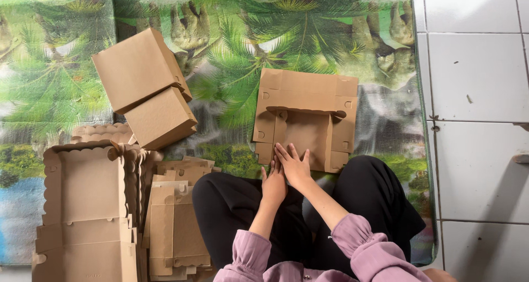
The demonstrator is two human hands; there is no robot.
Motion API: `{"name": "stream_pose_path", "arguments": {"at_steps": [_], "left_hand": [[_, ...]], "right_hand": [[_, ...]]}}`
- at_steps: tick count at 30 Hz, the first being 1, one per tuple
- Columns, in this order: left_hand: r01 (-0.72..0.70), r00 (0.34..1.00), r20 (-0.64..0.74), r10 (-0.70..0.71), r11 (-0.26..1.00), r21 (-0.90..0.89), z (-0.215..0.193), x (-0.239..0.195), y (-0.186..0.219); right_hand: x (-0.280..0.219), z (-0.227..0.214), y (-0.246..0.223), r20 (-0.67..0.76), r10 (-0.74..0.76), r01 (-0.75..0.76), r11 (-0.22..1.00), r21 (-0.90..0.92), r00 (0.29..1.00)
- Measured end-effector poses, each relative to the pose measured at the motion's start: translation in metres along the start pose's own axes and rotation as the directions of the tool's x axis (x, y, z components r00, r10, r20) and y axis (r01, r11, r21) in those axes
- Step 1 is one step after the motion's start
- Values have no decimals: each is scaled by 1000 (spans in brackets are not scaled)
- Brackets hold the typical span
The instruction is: The person sits on a mat and assembles a flat-packed cardboard box by hand. They fold the side flaps, tuck the tabs into slots, and press the edges to form the box structure.
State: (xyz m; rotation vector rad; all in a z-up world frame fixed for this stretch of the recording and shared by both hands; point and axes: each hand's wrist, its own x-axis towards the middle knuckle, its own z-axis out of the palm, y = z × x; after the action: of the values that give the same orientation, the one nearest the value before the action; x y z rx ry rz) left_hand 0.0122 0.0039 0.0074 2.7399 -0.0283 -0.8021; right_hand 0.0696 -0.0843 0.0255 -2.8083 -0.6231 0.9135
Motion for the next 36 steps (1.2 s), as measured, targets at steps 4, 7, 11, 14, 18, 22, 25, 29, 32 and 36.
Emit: {"name": "stream_pose_path", "arguments": {"at_steps": [4, 7, 11, 14, 18, 22, 25, 29, 32, 36], "left_hand": [[7, 1000, -16, -7, 1000, -1, -7, -1, 3], [11, 999, -48, -13, 999, -47, -6, -4, 4], [16, 982, -188, -21, 1000, -27, 12, 2, 2], [17, 976, -215, -18, 1000, -6, 25, 6, 1], [5, 983, -183, 0, 999, 32, 36, 13, -3], [6, 987, -161, 4, 998, 65, 26, 15, -5], [17, 998, -67, -15, 1000, 22, 20, 18, -4], [-11, 1000, -3, 11, 999, -39, 17, 21, -16], [-39, 999, 1, 39, 995, -94, -3, 14, -17], [-17, 999, 30, 24, 980, -200, -29, 2, -17]], "right_hand": [[7, -18, -11, 0, 36, -36, 998, 47, 999], [26, -20, -5, 6, 78, -78, 994, 78, 997], [52, -32, -2, -4, 122, -122, 990, 66, 992], [70, -40, 1, -16, 126, -126, 992, -15, 992], [96, -42, 8, 11, 109, -107, 987, -118, 994], [114, -40, 14, 39, 103, -101, 993, -61, 994], [105, -41, 13, 40, 94, -93, 995, -27, 995], [86, -38, 2, 1, 83, -83, 992, -90, 997], [62, -32, -3, -36, 56, -59, 992, -107, 998], [47, -6, -1, -70, 12, -23, 989, -149, 997]]}}
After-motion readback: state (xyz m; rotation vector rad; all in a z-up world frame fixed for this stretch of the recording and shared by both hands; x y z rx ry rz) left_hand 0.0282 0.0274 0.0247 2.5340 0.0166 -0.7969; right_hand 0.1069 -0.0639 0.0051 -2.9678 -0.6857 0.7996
